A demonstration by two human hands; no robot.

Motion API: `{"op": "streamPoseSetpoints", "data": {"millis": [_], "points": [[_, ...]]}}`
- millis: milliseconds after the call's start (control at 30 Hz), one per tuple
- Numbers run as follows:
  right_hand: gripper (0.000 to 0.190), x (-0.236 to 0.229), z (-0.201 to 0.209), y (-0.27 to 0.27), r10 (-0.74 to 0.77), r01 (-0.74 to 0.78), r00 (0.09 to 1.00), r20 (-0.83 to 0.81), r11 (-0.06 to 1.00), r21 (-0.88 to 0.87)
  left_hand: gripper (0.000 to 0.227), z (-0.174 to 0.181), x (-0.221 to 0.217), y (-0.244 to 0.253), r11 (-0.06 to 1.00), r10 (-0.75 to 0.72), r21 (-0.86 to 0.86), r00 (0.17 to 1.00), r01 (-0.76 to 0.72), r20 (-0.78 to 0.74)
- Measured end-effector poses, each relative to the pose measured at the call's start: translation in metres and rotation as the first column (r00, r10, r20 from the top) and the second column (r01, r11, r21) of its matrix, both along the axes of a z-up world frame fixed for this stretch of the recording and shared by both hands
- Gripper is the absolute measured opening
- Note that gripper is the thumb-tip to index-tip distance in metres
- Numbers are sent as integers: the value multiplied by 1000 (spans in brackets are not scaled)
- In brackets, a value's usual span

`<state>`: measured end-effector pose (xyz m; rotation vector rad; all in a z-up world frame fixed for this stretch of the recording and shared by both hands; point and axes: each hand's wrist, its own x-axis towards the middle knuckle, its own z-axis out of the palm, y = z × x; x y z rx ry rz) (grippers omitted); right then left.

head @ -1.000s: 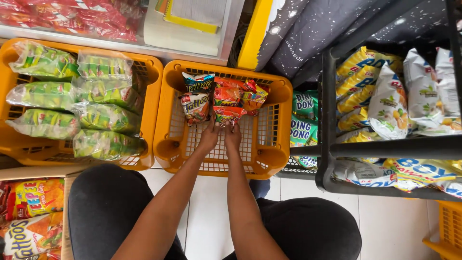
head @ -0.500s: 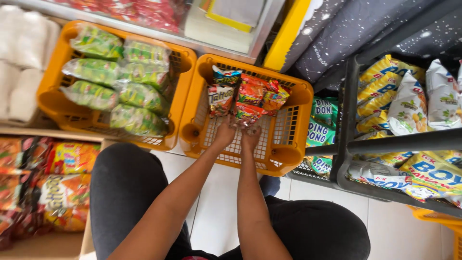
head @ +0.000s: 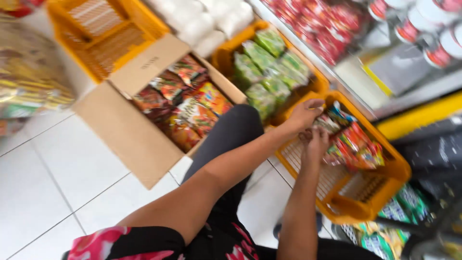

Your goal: Transferring snack packets from a cardboard box into yellow plastic crates on a store shelf.

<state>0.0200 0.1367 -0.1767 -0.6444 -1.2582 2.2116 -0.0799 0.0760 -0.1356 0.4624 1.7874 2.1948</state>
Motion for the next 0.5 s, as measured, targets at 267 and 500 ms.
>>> {"op": "streamPoseSetpoints", "data": {"millis": [267,500], "points": [[23,-38,160,-181,448,-400,893,-29,823,404,33,33,-69,-275,974,176,149,984,-172,-17],[27,-107,112,-313,733,-766,618,287,476,432,15,-74,-42,-421,591,412,226,531,-774,740]]}}
